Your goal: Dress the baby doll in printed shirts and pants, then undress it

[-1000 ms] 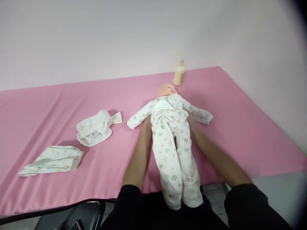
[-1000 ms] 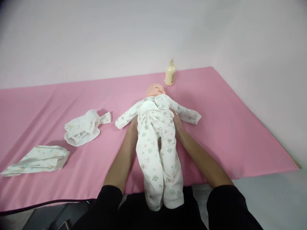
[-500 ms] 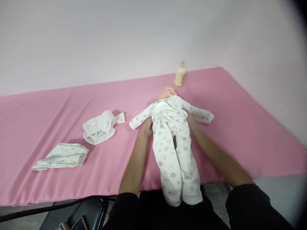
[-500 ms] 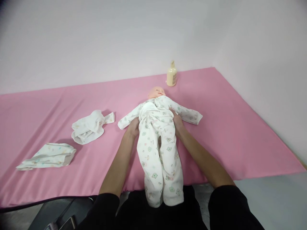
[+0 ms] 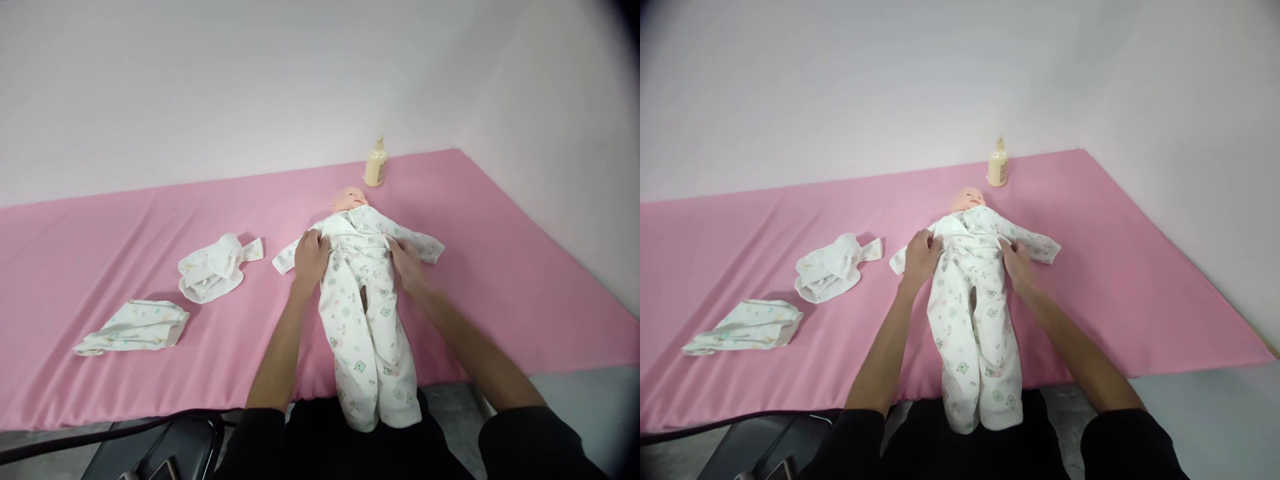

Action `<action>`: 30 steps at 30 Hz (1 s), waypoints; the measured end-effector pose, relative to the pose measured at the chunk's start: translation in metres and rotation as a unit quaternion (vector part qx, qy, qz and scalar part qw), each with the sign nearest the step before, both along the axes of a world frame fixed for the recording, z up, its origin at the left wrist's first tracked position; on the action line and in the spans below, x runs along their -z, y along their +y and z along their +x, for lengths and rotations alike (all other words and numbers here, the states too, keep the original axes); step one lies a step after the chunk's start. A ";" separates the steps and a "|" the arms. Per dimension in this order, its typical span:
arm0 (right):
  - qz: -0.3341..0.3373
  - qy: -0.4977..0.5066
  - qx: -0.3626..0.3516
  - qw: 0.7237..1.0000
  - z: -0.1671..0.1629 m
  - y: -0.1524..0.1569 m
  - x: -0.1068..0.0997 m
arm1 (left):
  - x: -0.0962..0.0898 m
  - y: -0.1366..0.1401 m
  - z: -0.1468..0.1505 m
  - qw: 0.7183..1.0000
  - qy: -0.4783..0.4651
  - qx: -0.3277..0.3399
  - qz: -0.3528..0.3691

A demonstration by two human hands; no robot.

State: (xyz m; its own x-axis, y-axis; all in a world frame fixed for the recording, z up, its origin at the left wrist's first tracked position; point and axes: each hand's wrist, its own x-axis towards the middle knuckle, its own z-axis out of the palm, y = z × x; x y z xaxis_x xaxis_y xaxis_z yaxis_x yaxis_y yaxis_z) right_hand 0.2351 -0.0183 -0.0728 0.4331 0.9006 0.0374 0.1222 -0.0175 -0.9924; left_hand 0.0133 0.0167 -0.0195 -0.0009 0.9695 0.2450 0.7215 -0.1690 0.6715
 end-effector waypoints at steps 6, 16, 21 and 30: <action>0.253 -0.402 -0.118 0.872 -0.040 -0.034 -0.051 | -0.011 -0.014 -0.016 0.993 -0.022 0.092 0.073; 0.140 -0.615 -0.281 0.723 -0.093 -0.009 -0.052 | -0.003 -0.056 -0.034 0.981 0.059 0.136 0.124; 0.098 -0.628 -0.274 0.722 -0.095 0.003 -0.049 | 0.000 -0.069 -0.037 0.982 0.061 0.151 0.099; 0.138 -0.683 -0.283 0.659 -0.096 -0.014 -0.052 | 0.013 -0.062 -0.030 0.998 0.042 0.004 -0.050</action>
